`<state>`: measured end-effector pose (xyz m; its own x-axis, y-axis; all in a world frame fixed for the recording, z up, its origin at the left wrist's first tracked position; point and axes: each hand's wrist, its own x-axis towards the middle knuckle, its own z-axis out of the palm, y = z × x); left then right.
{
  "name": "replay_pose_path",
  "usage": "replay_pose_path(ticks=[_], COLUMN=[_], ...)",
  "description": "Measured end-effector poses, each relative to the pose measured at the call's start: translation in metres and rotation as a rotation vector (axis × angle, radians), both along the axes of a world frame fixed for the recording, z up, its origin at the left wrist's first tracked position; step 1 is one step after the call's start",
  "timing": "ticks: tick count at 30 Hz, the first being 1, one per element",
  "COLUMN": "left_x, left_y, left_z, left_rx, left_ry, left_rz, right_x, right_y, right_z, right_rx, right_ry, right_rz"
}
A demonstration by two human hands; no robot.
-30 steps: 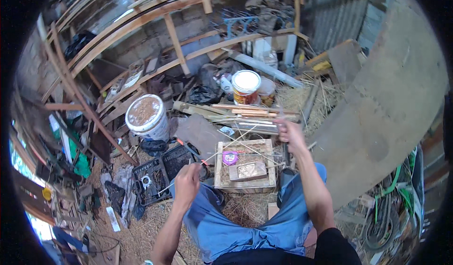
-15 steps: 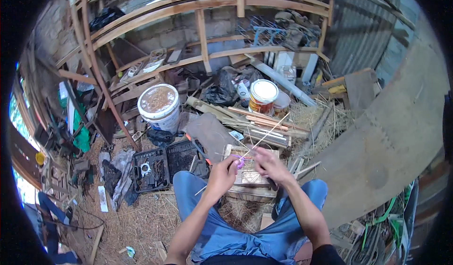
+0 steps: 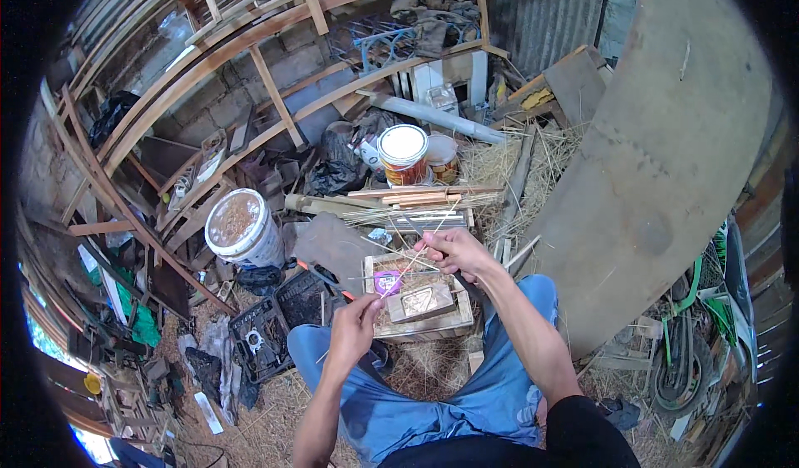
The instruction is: The person whittles bamboo sticks with a knife and ties them together using pink string to construct a frame on top of a wooden block.
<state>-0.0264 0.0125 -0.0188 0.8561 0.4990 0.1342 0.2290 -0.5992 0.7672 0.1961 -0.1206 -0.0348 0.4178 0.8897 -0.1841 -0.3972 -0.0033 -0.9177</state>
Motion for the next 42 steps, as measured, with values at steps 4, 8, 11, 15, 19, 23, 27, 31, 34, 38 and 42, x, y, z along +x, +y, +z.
replay_pose_path(ticks=[4,8,11,15,19,23,27,31,34,38,42], left_x=[-0.019,-0.033,-0.041,-0.050,-0.073,-0.062,-0.032,-0.015,0.003,0.038,0.050], left_y=[0.013,0.018,0.017,0.020,0.055,0.073,0.072,0.080,0.099,0.062,0.019], left_z=[-0.004,-0.004,0.006,0.010,0.017,0.025,0.033,0.042,0.049,0.055,0.005], left_rx=[-0.029,-0.103,-0.090,-0.019,0.055,0.198,0.494,0.604,0.799,1.003,0.279], left_ry=[-0.015,0.015,0.004,0.047,0.046,0.024,0.036,0.123,0.064,-0.377,-0.378], left_rz=[-0.026,-0.026,-0.011,-0.041,0.051,0.051,-0.030,-0.009,-0.052,0.358,0.286], right_x=[0.018,0.014,0.023,0.041,0.089,0.029,0.004,-0.007,-0.004,-0.015,-0.028], right_y=[-0.006,-0.002,-0.008,-0.013,-0.047,0.000,0.019,0.017,0.014,0.014,0.031], right_z=[0.001,0.001,0.003,-0.008,-0.019,-0.012,-0.021,-0.008,-0.016,-0.016,-0.027], right_rx=[-0.058,-0.106,-0.129,-0.168,-0.126,-0.466,-0.181,-0.201,-0.169,-0.226,-0.098], right_ry=[-0.020,0.001,-0.045,-0.069,-0.225,-0.707,-1.116,-1.070,-1.069,-0.755,-0.265], right_rz=[-0.045,-0.045,-0.064,-0.270,-0.612,-0.488,-0.498,-0.120,-0.075,-0.087,-0.041])
